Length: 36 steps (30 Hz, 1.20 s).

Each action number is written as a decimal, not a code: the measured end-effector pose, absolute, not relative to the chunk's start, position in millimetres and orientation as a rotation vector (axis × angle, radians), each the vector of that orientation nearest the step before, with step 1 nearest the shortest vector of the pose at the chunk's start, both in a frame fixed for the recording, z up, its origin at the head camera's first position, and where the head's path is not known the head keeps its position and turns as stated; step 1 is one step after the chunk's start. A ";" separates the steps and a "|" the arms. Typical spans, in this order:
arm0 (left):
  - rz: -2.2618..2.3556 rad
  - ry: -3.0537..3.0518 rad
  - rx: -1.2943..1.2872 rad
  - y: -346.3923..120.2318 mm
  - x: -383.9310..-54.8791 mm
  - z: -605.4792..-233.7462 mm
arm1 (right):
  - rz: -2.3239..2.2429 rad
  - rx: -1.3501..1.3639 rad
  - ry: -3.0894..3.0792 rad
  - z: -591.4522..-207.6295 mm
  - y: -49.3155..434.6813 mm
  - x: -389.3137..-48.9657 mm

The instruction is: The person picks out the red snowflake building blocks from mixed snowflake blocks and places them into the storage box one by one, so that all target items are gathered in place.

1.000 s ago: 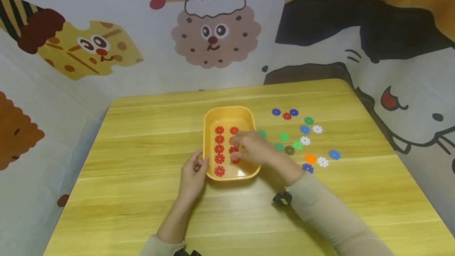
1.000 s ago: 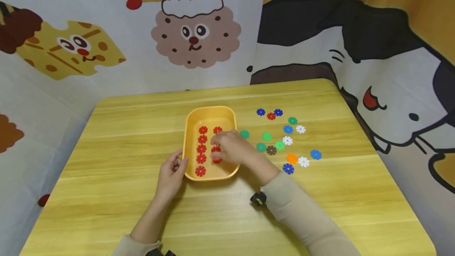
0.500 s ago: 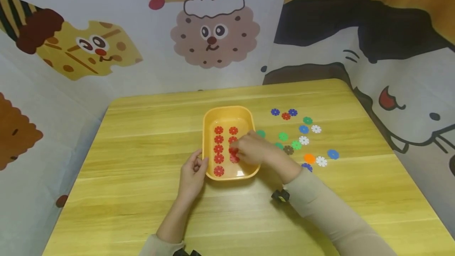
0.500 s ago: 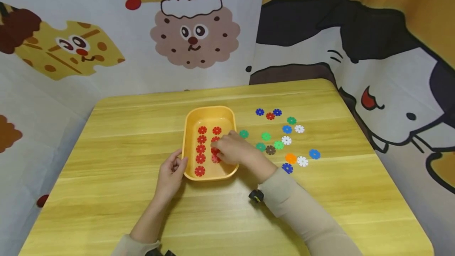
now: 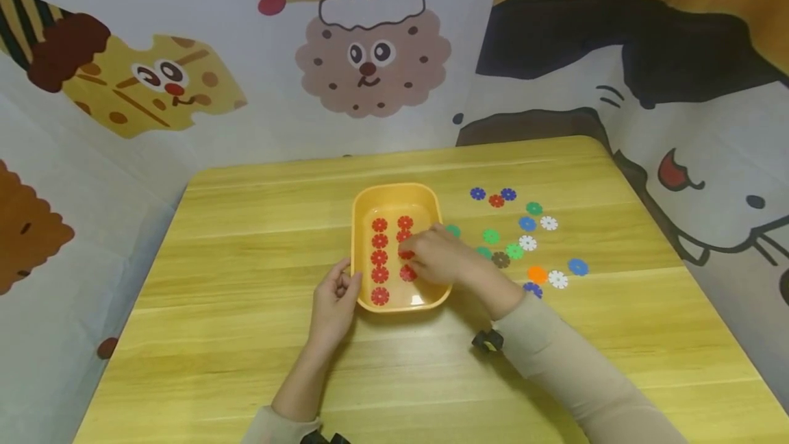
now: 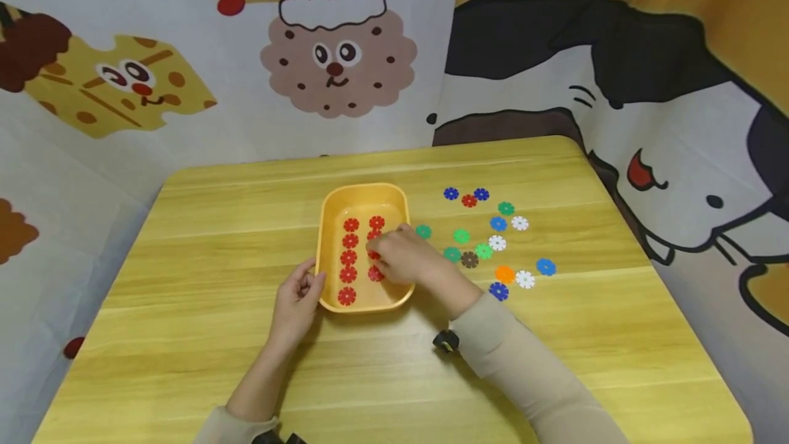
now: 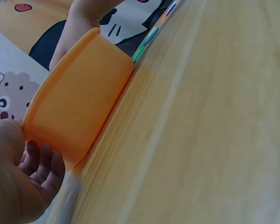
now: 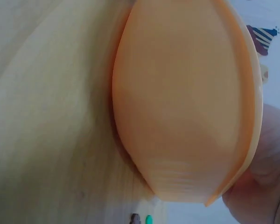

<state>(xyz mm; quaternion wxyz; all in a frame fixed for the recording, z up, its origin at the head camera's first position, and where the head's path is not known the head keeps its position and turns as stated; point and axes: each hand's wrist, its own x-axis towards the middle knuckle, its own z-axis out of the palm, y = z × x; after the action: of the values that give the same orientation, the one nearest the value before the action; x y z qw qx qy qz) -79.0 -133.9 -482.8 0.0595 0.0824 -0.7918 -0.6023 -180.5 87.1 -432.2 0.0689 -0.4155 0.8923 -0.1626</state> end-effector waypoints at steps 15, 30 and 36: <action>-1.816 -2.400 0.239 -133.9 -77.9 -482.2 | -1.348 -1.014 2.833 -436.1 137.2 -207.1; -1.835 -2.399 0.242 -134.6 -79.1 -483.2 | -1.474 -0.520 2.957 -439.6 194.0 -231.2; -1.837 -2.396 0.235 -134.8 -79.2 -483.3 | -1.447 -0.388 2.935 -446.4 204.7 -235.4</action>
<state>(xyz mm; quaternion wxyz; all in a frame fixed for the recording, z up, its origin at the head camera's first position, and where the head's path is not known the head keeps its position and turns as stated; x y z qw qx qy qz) -79.2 -134.8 -483.3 0.0566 0.0776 -0.7900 -0.6056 -235.4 204.7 -446.4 -0.0767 -0.1173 0.8881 -0.4378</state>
